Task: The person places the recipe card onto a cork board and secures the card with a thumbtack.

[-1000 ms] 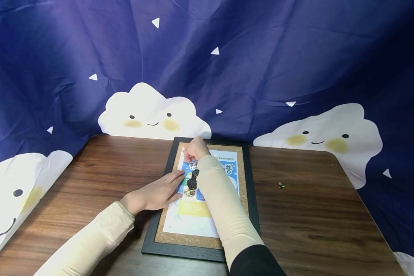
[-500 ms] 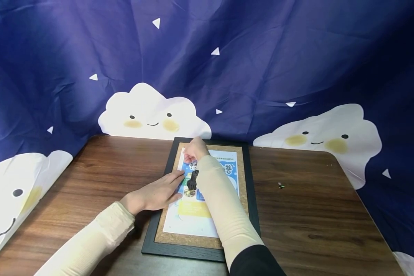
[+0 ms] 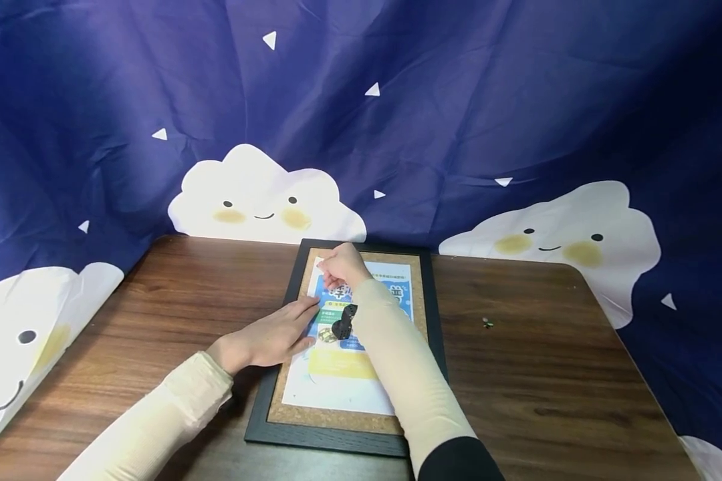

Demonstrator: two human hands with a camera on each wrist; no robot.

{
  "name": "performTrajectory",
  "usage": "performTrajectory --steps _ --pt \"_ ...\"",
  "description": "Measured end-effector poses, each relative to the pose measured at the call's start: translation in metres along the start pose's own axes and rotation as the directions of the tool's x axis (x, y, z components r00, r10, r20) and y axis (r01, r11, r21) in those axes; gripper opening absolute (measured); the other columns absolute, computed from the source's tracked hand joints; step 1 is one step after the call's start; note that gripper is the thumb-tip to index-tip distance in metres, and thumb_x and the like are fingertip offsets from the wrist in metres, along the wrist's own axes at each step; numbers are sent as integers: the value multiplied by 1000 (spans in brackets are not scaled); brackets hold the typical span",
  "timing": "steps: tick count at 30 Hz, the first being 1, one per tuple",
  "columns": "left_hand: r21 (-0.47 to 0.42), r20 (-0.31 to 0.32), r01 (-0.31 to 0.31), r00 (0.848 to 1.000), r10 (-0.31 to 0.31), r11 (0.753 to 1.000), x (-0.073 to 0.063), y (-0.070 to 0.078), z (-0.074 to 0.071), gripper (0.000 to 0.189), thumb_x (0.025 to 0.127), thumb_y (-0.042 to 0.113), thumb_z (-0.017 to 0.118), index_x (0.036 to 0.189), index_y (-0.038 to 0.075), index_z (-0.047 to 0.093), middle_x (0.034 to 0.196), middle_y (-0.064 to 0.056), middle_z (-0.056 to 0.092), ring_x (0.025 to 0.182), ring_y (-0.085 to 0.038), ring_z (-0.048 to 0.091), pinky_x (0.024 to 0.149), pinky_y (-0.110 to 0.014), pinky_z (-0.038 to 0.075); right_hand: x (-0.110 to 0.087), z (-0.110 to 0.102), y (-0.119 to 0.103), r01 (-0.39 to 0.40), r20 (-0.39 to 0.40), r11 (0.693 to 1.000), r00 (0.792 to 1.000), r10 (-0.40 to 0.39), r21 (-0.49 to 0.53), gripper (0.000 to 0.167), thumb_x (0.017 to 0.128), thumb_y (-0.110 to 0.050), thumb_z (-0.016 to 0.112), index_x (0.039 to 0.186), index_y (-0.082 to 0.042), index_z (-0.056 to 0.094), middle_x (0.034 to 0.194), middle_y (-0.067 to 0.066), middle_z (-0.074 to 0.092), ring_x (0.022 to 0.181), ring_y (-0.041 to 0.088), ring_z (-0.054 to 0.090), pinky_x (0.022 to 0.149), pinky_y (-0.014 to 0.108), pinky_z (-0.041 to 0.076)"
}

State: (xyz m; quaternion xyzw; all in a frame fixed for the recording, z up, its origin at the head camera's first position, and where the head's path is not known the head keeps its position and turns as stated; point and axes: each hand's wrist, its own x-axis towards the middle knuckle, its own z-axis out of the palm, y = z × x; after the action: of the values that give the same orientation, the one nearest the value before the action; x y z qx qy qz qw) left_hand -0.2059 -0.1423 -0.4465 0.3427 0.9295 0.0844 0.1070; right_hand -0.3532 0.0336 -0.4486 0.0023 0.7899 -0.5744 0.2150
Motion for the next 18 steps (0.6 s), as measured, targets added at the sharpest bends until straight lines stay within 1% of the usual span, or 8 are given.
performTrajectory --steps 1,2,3,7,8,9,10,18 --pt "-11 -21 -16 1000 16 1000 1 -6 6 68 117 35 47 166 -10 30 177 -25 24 166 -38 24 136 -48 25 -1 -1 3 18 9 1000 1000 -18 7 26 105 -4 65 125 12 67 64 6 64 50 13 66 50 24 59" --pt "-21 -24 -17 1000 16 1000 1 -6 7 68 117 35 47 165 -10 30 177 -25 24 166 -38 24 136 -49 26 -2 -1 5 33 17 999 999 -33 15 27 106 -5 64 127 12 67 65 6 65 51 13 67 52 25 60" --pt "-43 -40 -25 999 23 999 4 -12 14 69 117 36 47 166 -9 30 177 -24 23 167 -37 23 136 -49 25 -3 -2 7 43 23 999 999 -44 22 28 107 -6 63 128 13 66 67 7 66 53 14 68 54 25 61" --pt "-38 -35 -21 999 19 999 4 -11 10 69 117 37 46 166 -8 29 177 -23 23 167 -37 23 136 -48 24 -10 -7 11 70 23 997 997 -71 43 30 108 -9 61 130 11 64 74 8 70 60 15 72 61 27 64" --pt "-31 -11 -3 1000 2 1000 2 -5 4 69 116 34 49 166 -9 29 177 -24 23 167 -38 23 136 -50 25 -12 -8 11 75 28 996 997 -76 41 30 109 -9 61 130 11 64 76 9 71 62 15 73 63 28 65" --pt "-25 -8 0 1000 0 1000 2 -4 3 69 116 35 49 166 -9 29 178 -24 23 167 -37 23 136 -50 25 -16 -9 12 82 32 996 996 -83 35 29 109 -9 61 130 11 64 77 9 71 64 15 73 64 28 65" --pt "-5 10 10 1000 -10 1000 0 2 -3 69 116 34 49 166 -9 29 177 -24 23 167 -38 23 136 -49 26 -19 -10 13 90 37 995 995 -92 30 28 109 -9 61 129 10 64 79 9 72 65 14 73 65 28 66" --pt "-16 5 14 1000 -14 1000 -2 2 -2 69 116 33 49 166 -10 29 177 -25 23 167 -39 23 136 -50 26 -45 -25 16 146 128 987 982 -137 -61 29 109 -17 64 124 8 69 89 12 76 72 16 73 71 28 65"
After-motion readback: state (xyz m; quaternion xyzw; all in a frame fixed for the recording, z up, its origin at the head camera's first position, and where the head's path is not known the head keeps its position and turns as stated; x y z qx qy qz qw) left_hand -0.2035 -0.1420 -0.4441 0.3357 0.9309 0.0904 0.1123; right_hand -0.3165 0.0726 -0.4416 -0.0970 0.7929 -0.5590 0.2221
